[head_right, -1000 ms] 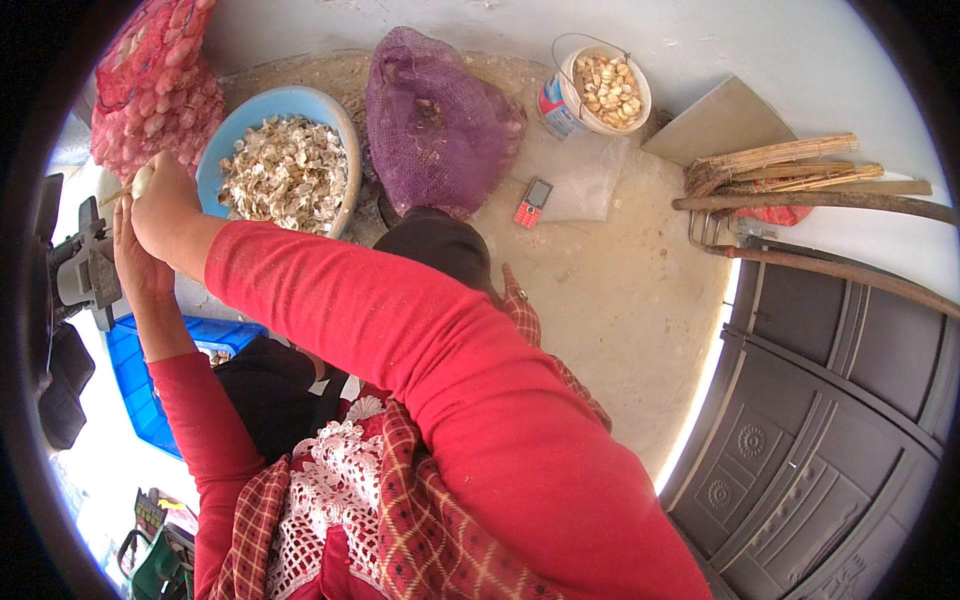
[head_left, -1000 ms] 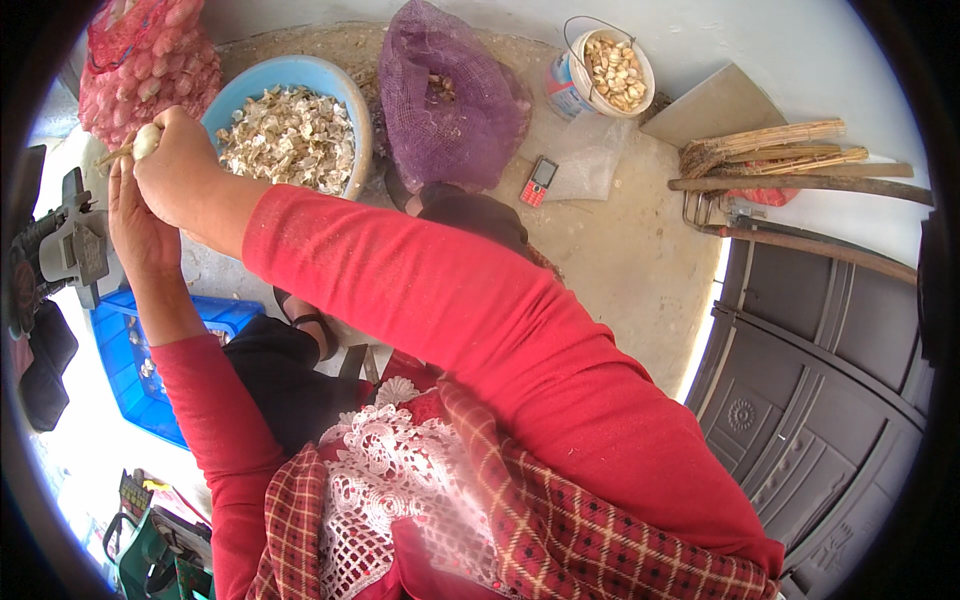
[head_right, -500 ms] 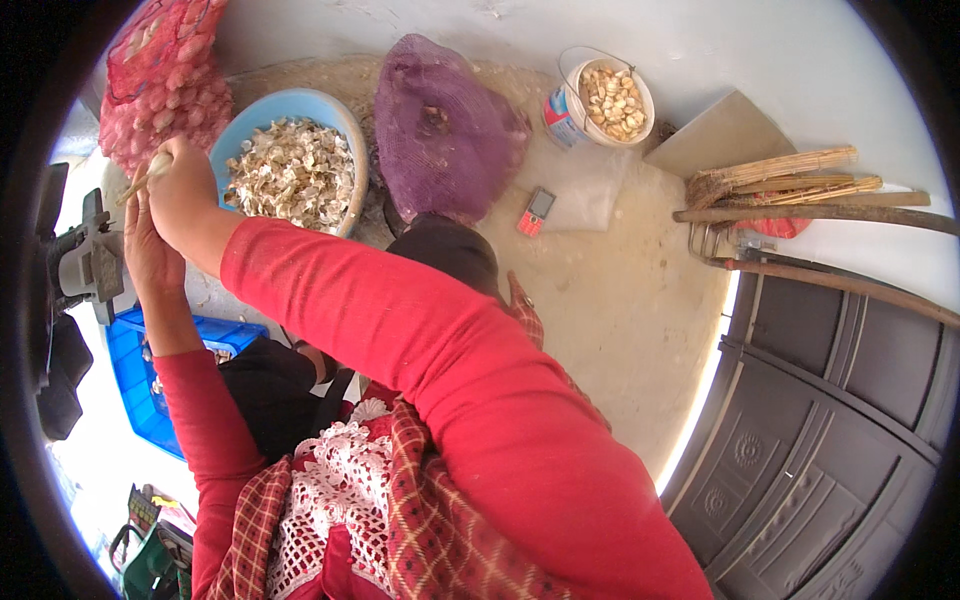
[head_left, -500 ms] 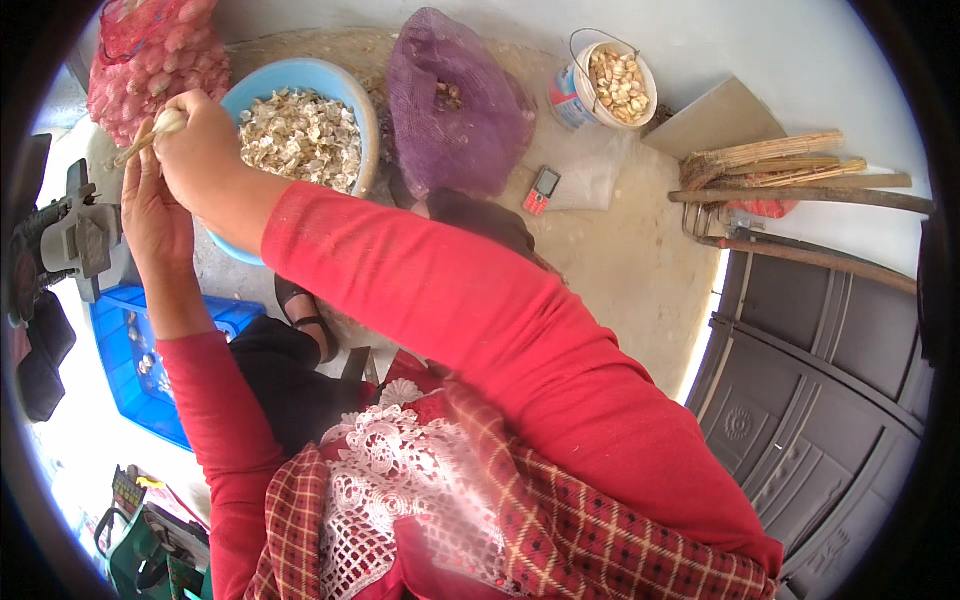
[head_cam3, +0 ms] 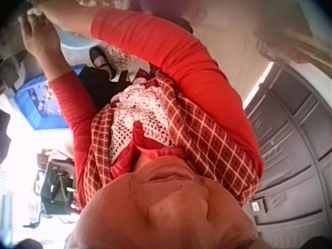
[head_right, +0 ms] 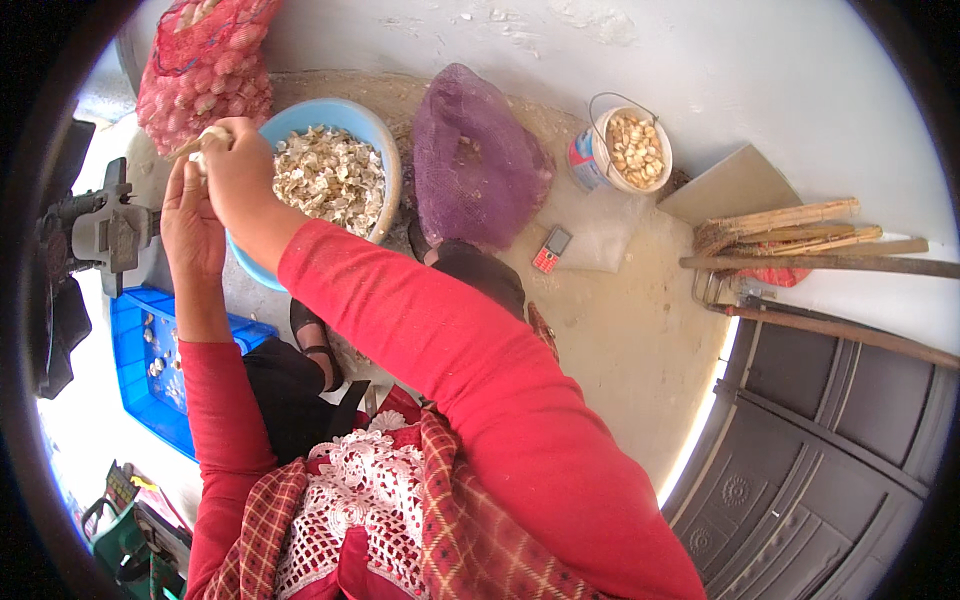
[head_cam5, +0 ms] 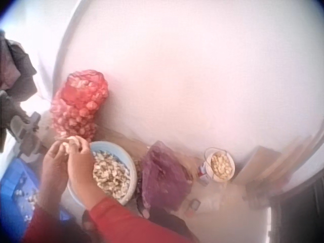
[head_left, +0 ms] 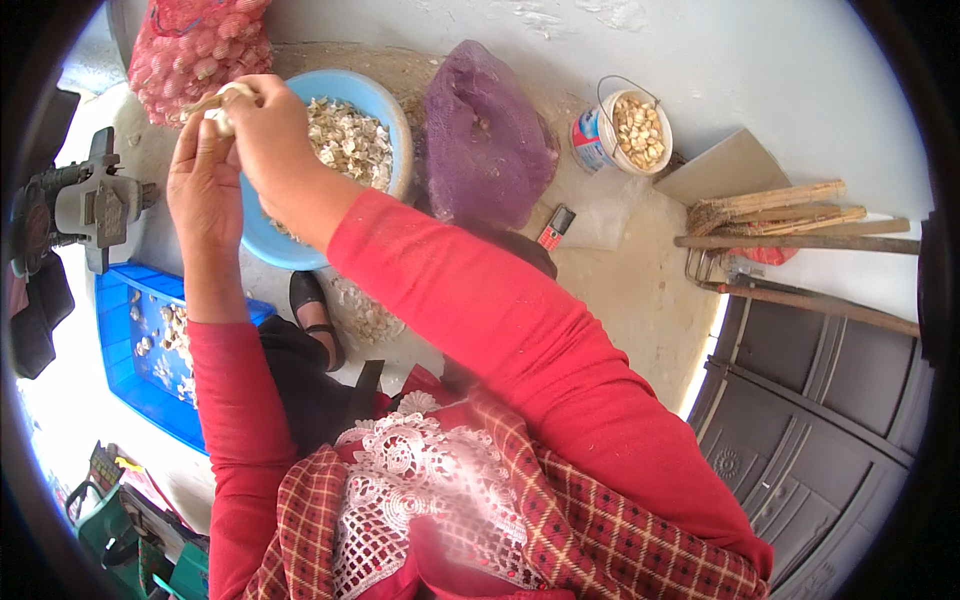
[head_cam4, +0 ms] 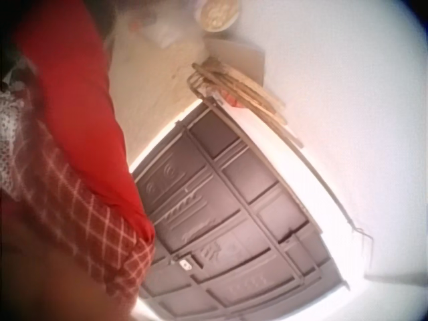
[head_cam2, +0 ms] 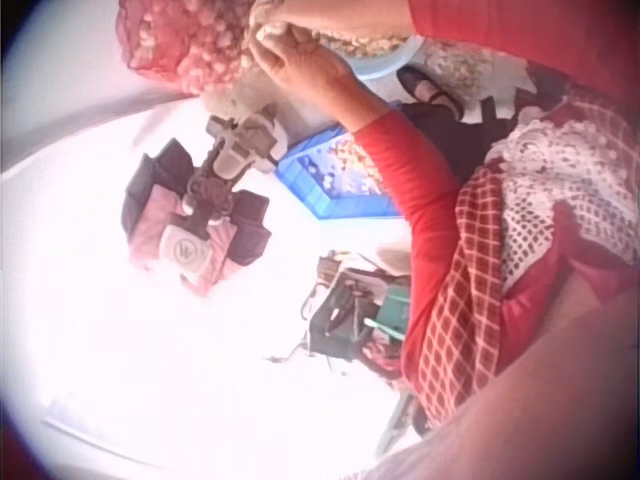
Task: The person peels garlic cloves by hand, removing the outer skins and placing them into a blue bowl. The peeled cloves are placed into a white bucket nearby. The person repeatedly picks up garlic from a purple mesh bag and continues peeling throughout the clip.
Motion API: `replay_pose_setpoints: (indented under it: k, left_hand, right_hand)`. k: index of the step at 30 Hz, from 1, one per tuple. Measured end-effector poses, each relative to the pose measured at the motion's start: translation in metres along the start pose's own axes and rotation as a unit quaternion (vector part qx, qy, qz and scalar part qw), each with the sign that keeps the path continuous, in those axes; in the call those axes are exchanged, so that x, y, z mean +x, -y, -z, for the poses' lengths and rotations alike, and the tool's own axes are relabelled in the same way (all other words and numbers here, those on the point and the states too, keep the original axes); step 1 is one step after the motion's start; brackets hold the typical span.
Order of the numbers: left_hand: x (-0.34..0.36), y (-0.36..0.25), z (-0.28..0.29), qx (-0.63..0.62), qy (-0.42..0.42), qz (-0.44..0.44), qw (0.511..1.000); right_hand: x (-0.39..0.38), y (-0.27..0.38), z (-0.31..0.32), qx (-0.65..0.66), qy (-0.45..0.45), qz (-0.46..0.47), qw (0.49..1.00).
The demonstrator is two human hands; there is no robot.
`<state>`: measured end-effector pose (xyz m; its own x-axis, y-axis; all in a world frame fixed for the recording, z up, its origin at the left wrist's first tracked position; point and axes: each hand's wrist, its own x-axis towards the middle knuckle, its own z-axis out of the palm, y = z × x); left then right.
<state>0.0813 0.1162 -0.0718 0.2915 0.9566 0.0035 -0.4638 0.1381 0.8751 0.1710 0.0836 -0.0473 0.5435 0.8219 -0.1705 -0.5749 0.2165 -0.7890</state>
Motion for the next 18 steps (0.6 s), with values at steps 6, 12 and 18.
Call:
replay_pose_setpoints:
  k: [6,12,18]
  left_hand:
    - [-0.008,-0.005,-0.012,0.014,0.041,-0.022,0.999]
    - [-0.015,-0.009,-0.024,0.017,0.039,-0.03,0.999]
    - [-0.017,-0.011,-0.024,0.002,0.027,-0.023,0.999]
  right_hand:
    - [-0.003,0.012,0.006,0.044,0.042,-0.035,0.998]
    - [0.001,0.012,0.01,0.026,0.07,-0.033,0.997]
    - [0.011,0.018,0.014,0.085,0.08,-0.095,0.989]
